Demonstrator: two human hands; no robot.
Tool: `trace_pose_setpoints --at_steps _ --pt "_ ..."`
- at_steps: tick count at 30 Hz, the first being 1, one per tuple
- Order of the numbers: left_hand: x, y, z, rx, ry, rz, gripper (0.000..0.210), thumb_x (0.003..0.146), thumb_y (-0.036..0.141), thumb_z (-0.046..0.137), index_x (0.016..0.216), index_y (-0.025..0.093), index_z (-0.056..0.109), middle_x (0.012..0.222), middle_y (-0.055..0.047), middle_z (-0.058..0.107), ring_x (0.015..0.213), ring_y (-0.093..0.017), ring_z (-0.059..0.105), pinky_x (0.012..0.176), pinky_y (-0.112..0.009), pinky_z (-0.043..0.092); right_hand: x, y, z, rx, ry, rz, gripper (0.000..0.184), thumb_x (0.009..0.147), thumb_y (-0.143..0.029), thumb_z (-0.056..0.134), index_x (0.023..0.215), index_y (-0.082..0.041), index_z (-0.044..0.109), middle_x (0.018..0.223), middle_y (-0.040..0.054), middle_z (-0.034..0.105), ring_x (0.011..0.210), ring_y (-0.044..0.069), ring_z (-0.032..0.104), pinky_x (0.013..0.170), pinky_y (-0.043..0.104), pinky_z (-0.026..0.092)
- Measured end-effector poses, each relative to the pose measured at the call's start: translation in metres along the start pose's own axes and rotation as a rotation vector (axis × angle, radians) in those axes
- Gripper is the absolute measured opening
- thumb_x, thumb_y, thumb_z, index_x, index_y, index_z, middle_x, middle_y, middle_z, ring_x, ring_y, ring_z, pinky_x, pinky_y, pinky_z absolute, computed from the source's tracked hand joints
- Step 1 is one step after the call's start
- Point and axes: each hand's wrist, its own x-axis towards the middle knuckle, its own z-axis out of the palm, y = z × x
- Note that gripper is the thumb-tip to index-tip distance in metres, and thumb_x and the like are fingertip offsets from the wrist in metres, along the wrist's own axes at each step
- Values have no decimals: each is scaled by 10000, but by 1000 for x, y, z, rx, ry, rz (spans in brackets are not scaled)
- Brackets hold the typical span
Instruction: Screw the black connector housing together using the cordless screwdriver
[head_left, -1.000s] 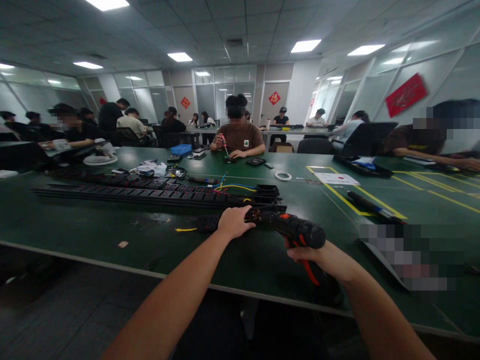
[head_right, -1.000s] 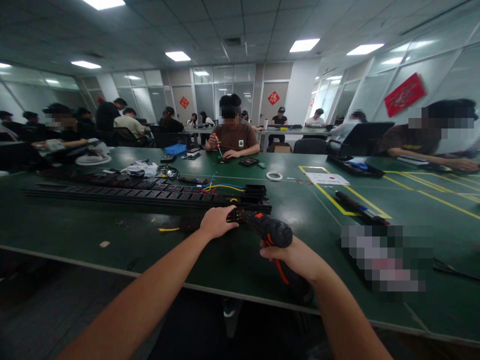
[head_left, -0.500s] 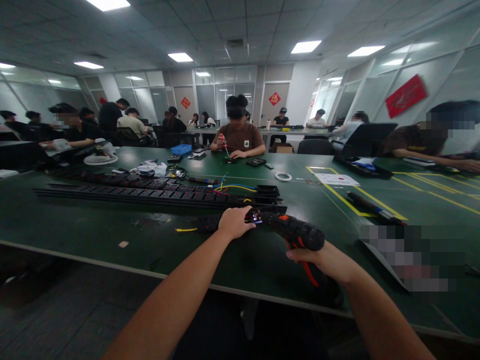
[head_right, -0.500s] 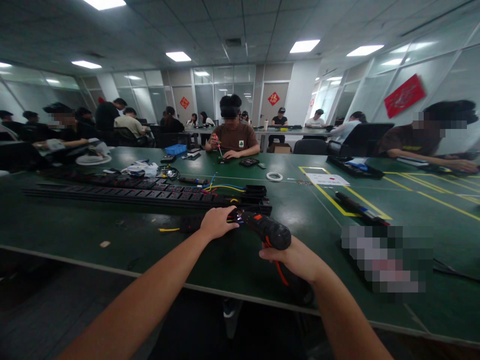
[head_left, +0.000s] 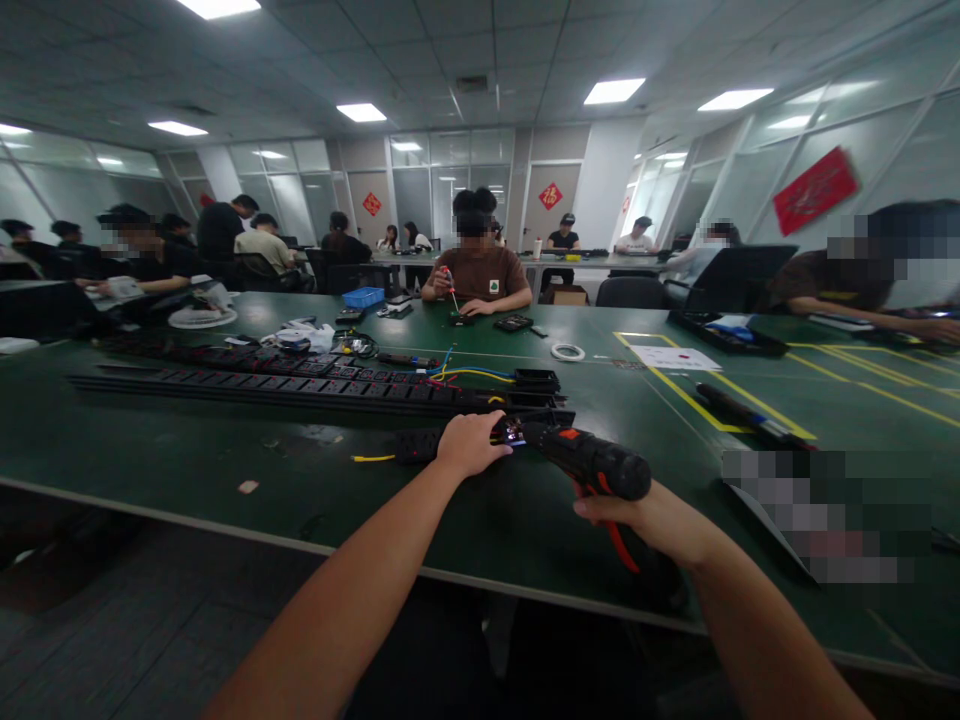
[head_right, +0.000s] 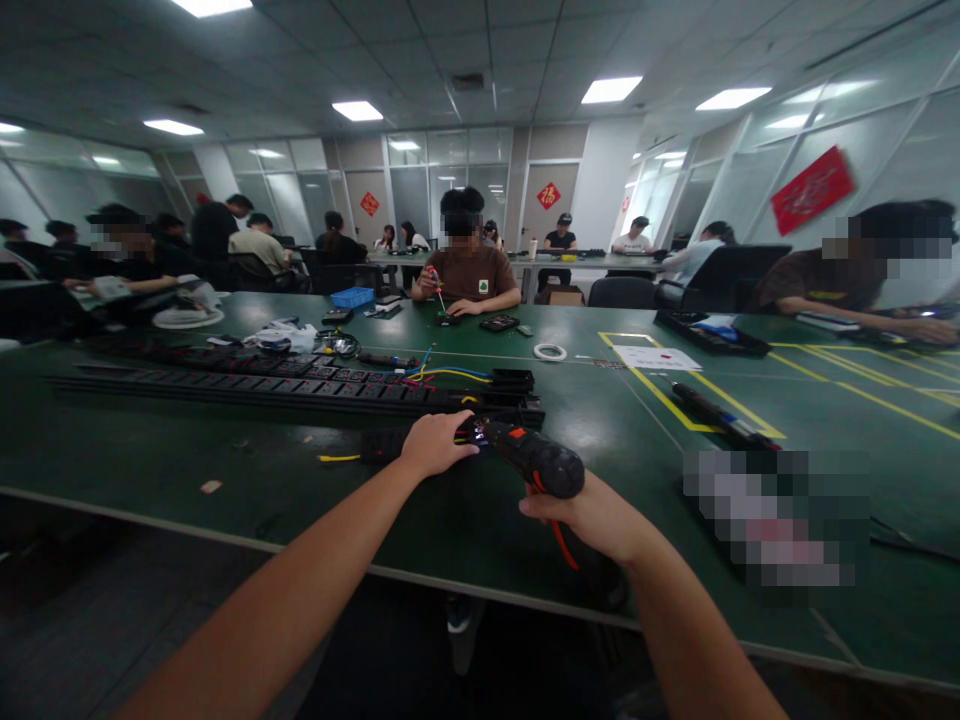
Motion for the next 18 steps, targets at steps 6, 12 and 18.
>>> trace_pose_setpoints --at_steps 6,12,18 --pt "1 -1 1 -7 15 9 677 852 597 687 1423 265 541 1269 -78 706 1148 -293 656 979 -399 467 -2 -4 0 -7 14 11 248 707 -346 753 872 -182 667 807 14 639 764 199 578 735 338 468" --pt "1 -2 3 -15 24 18 681 854 601 683 1422 252 543 1266 -82 709 1158 -295 654 978 -396 470 -3 -3 0 84 37 30 326 657 -344 773 928 -178 701 896 43 694 791 219 614 758 356 483" --pt "1 -2 4 -1 25 22 681 852 603 683 1421 257 541 1296 -75 696 1161 -287 653 978 -395 472 -3 -4 1 91 42 34 332 644 -355 783 918 -179 716 861 36 693 768 209 611 750 348 481"
